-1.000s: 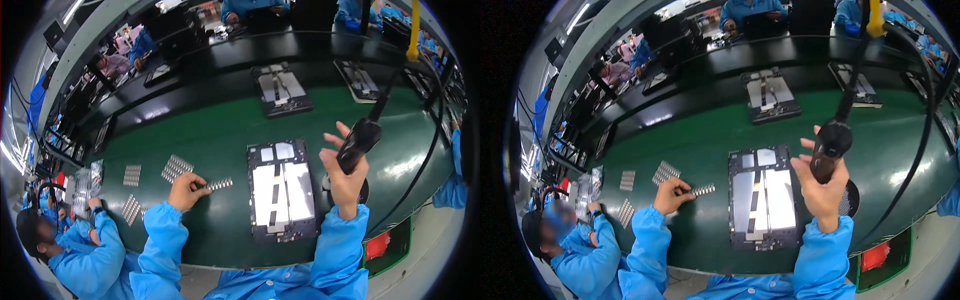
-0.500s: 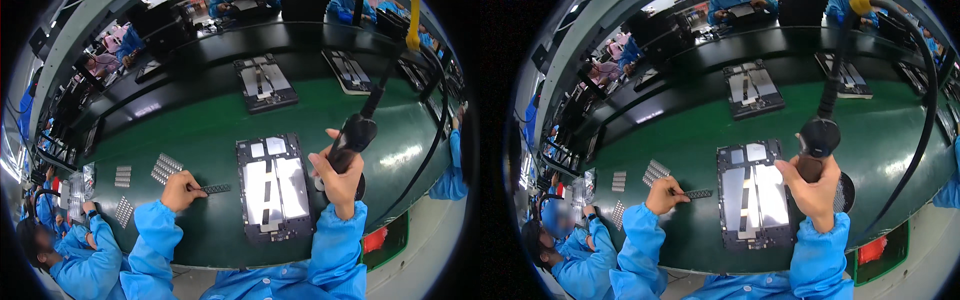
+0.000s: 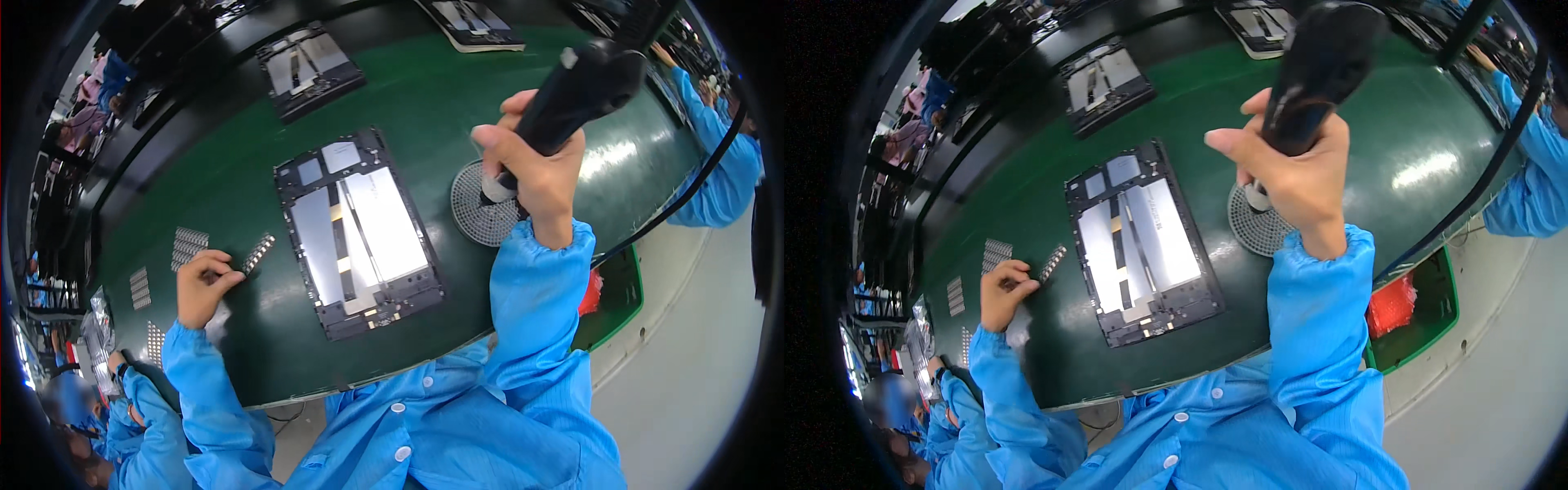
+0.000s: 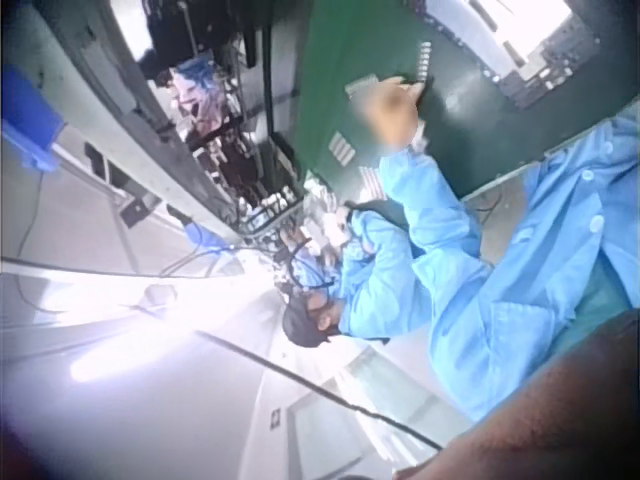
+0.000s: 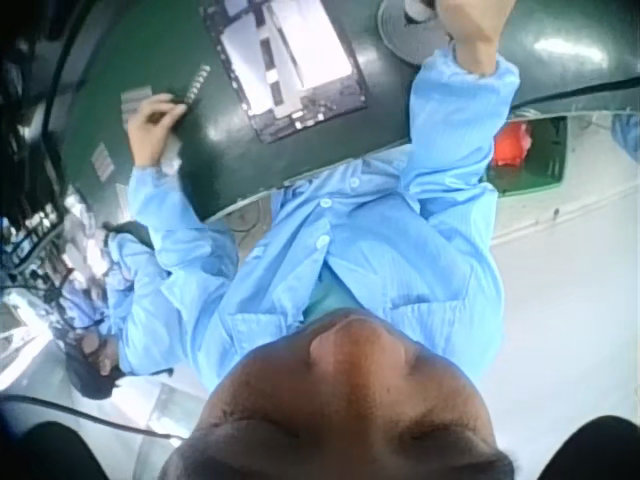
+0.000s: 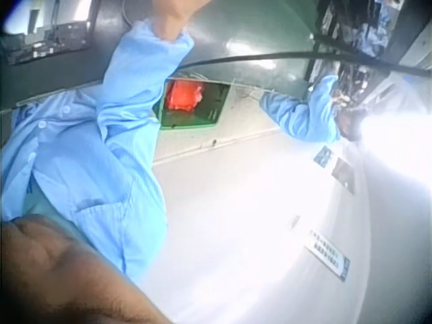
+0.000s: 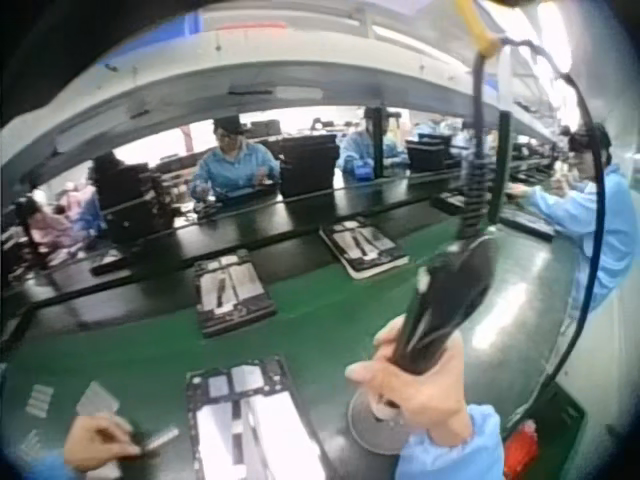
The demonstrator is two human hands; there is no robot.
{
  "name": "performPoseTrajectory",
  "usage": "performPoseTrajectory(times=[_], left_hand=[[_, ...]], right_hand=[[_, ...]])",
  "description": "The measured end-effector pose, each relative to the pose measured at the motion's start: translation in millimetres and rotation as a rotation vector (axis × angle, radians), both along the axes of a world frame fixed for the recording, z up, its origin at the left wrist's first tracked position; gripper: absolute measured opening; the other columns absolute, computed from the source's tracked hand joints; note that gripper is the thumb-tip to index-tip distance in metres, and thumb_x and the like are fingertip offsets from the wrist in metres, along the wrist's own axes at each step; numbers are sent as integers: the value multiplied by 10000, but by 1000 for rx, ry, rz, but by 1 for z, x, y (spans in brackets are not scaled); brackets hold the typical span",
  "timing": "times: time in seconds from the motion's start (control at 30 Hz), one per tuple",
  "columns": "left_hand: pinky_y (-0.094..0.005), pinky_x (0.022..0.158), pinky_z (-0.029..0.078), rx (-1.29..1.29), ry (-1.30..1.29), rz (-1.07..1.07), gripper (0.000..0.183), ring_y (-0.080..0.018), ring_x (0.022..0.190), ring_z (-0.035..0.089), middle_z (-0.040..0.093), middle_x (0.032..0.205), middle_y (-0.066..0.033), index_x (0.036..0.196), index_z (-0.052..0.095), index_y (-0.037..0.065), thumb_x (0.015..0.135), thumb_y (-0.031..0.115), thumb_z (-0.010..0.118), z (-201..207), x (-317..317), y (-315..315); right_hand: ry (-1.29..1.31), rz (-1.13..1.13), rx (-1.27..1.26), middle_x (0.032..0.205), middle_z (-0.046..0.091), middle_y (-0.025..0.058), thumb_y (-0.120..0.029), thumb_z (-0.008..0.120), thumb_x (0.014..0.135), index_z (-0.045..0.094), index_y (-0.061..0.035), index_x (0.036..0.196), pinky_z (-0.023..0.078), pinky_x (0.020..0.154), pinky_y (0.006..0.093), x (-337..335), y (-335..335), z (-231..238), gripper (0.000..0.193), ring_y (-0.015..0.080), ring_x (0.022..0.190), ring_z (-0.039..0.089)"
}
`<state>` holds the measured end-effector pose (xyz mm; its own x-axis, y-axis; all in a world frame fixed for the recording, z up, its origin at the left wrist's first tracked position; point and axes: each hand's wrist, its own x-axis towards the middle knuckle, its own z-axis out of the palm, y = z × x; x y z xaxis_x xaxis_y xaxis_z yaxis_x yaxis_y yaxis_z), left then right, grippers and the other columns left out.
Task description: The recorder uses an electric screwdriver to install internal components and fasten screws into electronic device frames.
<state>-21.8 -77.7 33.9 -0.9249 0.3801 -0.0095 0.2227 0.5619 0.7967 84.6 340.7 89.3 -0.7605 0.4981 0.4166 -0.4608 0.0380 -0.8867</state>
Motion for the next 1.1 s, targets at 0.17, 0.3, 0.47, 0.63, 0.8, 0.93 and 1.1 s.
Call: performPoseTrajectory(times=[0.17, 0.3, 0.47, 0.63, 0.8, 0.93, 1.1], left_hand=[[-294, 849, 450, 271, 244, 120, 134, -177, 924, 574, 611, 963, -100, 777, 593, 4, 743, -66, 702, -6, 26, 28], [-386, 911, 435, 432, 330, 24, 156, -290, 1063, 568, 627, 959, -123, 751, 583, 14, 724, -69, 712, -21, 42, 95], [-514, 999, 338, 391, 501, -80, 199, -309, 1068, 586, 648, 909, -85, 713, 577, 56, 678, -40, 747, -35, 52, 153], [-534, 1041, 252, 285, 477, -89, 232, -265, 992, 629, 663, 778, -29, 652, 569, 86, 645, 5, 786, -25, 65, 180], [-538, 1054, 213, 252, 438, -122, 234, -229, 934, 646, 670, 720, 5, 627, 583, 114, 622, 26, 801, -22, 69, 191], [-542, 1057, 202, 227, 434, -122, 222, -215, 913, 649, 672, 718, 11, 630, 593, 122, 627, 43, 800, -21, 72, 196], [-534, 1063, 192, 210, 425, -129, 210, -206, 892, 652, 678, 716, 11, 632, 602, 123, 636, 69, 804, -22, 71, 200]], right_hand=[[104, -37, -48, 615, 585, 35, 35, 765, 690, 571, 8, 905, 416, 446, 227, 9, 22, -24, 291, 111, 480, 552], [108, -52, -58, 613, 589, 47, 42, 758, 693, 561, 14, 902, 411, 439, 225, 6, 22, -28, 289, 109, 471, 549], [97, -5, -23, 621, 589, 69, 66, 721, 712, 535, 4, 934, 421, 447, 244, -1, 19, -27, 296, 132, 471, 549], [71, -8, 22, 634, 587, 87, 79, 700, 722, 518, -11, 975, 435, 463, 269, -6, 22, -30, 324, 159, 477, 554], [113, -28, -23, 611, 597, 50, 64, 739, 709, 554, 20, 924, 416, 443, 222, -12, 26, -33, 287, 103, 478, 549], [104, -20, -15, 611, 597, 49, 64, 736, 714, 554, 21, 925, 415, 442, 222, -15, 28, -35, 282, 104, 478, 551], [67, -23, 6, 597, 593, 49, 57, 743, 711, 550, 22, 915, 411, 439, 216, -17, 29, -38, 283, 102, 472, 550]])
